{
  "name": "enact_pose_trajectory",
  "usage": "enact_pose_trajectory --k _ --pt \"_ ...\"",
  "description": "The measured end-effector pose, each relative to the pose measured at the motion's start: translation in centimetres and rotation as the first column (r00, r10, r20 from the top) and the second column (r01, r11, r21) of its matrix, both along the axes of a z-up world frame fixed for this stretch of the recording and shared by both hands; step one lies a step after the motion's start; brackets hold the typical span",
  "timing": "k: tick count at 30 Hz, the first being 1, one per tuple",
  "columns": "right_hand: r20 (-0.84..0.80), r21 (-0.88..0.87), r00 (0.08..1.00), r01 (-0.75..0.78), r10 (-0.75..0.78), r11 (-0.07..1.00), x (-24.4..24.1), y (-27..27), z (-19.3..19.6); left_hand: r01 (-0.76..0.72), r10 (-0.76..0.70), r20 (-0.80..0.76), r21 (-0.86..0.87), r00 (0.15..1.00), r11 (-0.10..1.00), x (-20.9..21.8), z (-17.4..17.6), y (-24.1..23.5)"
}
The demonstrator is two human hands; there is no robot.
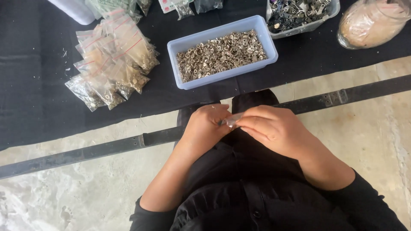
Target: Sorting and bagging small metal fasteners into plastic bags.
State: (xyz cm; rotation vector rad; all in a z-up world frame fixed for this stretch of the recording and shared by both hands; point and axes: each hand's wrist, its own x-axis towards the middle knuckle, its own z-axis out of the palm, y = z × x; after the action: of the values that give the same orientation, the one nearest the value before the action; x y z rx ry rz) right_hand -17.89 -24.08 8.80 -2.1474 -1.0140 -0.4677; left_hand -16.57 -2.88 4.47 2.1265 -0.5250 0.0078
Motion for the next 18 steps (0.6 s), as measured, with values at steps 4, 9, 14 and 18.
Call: enact_pose_trajectory --k 4,9,14,18 --pt "0.028 -0.165 0.995 0.101 -0.097 0.981 -0.1 -0.2 -2.1 0.083 -0.085 -0.123 -0.021 0.989 0.996 -0.5 -0.4 0.8" --pt "-0.023 -0.327 0.974 0.206 -0.226 0.922 -0.3 -0.1 -5.3 0.123 -0.124 -0.096 -0.024 0.988 0.992 -1.4 1.4 0.2" --pt "0.071 -0.452 0.953 0.293 -0.293 0.843 -0.3 -0.1 -7.0 0.054 -0.054 0.042 0.007 0.998 0.999 -1.2 -5.5 0.3" --pt "-0.098 -0.440 0.945 0.240 -0.312 0.865 -0.4 -0.1 -6.9 -0.045 0.043 0.179 0.005 0.983 0.999 -1.2 -7.5 0.0"
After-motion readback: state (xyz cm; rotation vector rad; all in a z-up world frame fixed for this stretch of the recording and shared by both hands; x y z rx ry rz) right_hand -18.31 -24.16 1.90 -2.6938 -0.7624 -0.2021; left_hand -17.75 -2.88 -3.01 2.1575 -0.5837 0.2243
